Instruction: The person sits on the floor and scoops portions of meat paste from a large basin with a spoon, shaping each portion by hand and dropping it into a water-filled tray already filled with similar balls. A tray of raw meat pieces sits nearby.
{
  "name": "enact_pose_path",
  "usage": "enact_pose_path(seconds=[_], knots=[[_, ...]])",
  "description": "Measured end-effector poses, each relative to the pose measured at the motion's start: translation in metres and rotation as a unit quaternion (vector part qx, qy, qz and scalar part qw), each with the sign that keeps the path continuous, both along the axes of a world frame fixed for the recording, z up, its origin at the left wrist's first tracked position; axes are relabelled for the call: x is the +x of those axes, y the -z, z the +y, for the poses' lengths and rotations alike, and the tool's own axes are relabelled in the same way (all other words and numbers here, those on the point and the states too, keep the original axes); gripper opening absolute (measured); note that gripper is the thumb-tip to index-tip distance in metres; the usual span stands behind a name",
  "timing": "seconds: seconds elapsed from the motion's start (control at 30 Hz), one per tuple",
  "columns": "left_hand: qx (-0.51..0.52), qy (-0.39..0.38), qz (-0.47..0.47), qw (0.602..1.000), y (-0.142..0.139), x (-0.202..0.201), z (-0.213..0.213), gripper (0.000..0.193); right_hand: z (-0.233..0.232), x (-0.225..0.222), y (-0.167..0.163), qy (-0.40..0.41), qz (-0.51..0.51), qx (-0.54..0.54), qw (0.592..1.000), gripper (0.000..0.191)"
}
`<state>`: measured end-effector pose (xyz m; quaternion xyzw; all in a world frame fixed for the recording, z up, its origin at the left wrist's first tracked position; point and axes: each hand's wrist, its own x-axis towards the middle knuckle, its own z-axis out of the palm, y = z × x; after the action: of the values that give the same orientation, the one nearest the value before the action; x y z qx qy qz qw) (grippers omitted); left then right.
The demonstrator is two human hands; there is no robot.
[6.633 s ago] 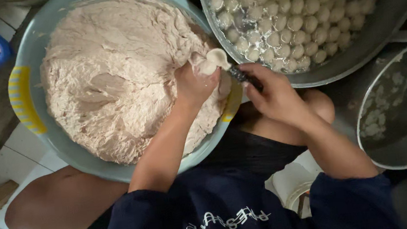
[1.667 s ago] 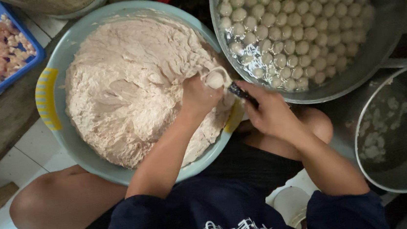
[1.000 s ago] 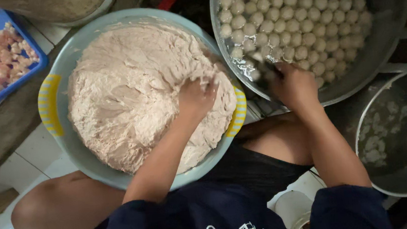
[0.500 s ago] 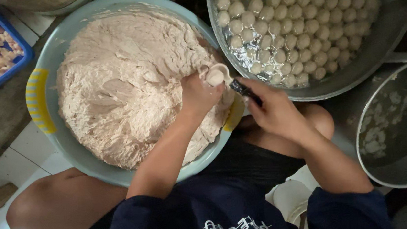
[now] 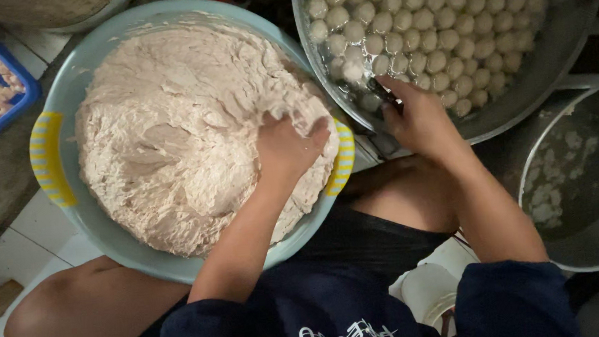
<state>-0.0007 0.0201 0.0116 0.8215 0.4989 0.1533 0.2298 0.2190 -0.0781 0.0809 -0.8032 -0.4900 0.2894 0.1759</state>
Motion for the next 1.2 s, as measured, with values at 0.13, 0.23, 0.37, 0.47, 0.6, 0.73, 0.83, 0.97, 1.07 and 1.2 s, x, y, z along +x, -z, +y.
enact_pose_path(seconds=[0.13,0.23,0.37,0.47,0.6,0.73,0.83,0.97,1.07,1.2], knots=[[-0.02,0.016,-0.173,0.985,0.016,-0.001,0.003,0.025,0.0,0.002,0.004,0.022,-0.036,0.079,0.996,0.039],[-0.029,0.023,-0.191,0.981,0.023,0.002,0.005,0.026,-0.012,-0.008,-0.011,-0.003,0.053,0.097,0.994,0.044],[-0.065,0.013,-0.292,0.954,0.022,0.004,0.003,0.029,-0.018,-0.04,-0.024,-0.01,0.174,0.033,0.984,0.044],[-0.079,0.018,-0.253,0.964,0.018,0.004,0.002,0.023,-0.016,-0.057,-0.029,-0.056,0.152,0.093,0.982,0.047],[-0.102,0.038,-0.221,0.969,0.011,0.007,0.003,0.014,-0.014,-0.065,-0.033,-0.046,0.18,0.041,0.982,0.048],[-0.102,-0.011,-0.081,0.991,0.0,0.007,0.009,0.031,-0.014,-0.056,-0.033,-0.046,0.284,-0.007,0.958,0.048],[-0.034,0.011,-0.083,0.996,-0.011,-0.001,0.01,0.033,-0.015,-0.044,-0.027,0.01,0.296,-0.029,0.955,0.054],[0.023,0.066,-0.082,0.994,-0.021,-0.011,-0.003,0.028,-0.014,-0.016,-0.01,0.039,0.121,-0.021,0.992,0.051],[-0.01,0.028,-0.114,0.993,-0.017,-0.007,-0.008,0.029,-0.002,0.001,0.012,-0.016,0.001,0.093,0.996,0.054],[-0.044,0.009,-0.186,0.981,-0.005,-0.004,-0.002,0.02,-0.001,0.007,0.016,0.021,-0.034,0.104,0.994,0.048]])
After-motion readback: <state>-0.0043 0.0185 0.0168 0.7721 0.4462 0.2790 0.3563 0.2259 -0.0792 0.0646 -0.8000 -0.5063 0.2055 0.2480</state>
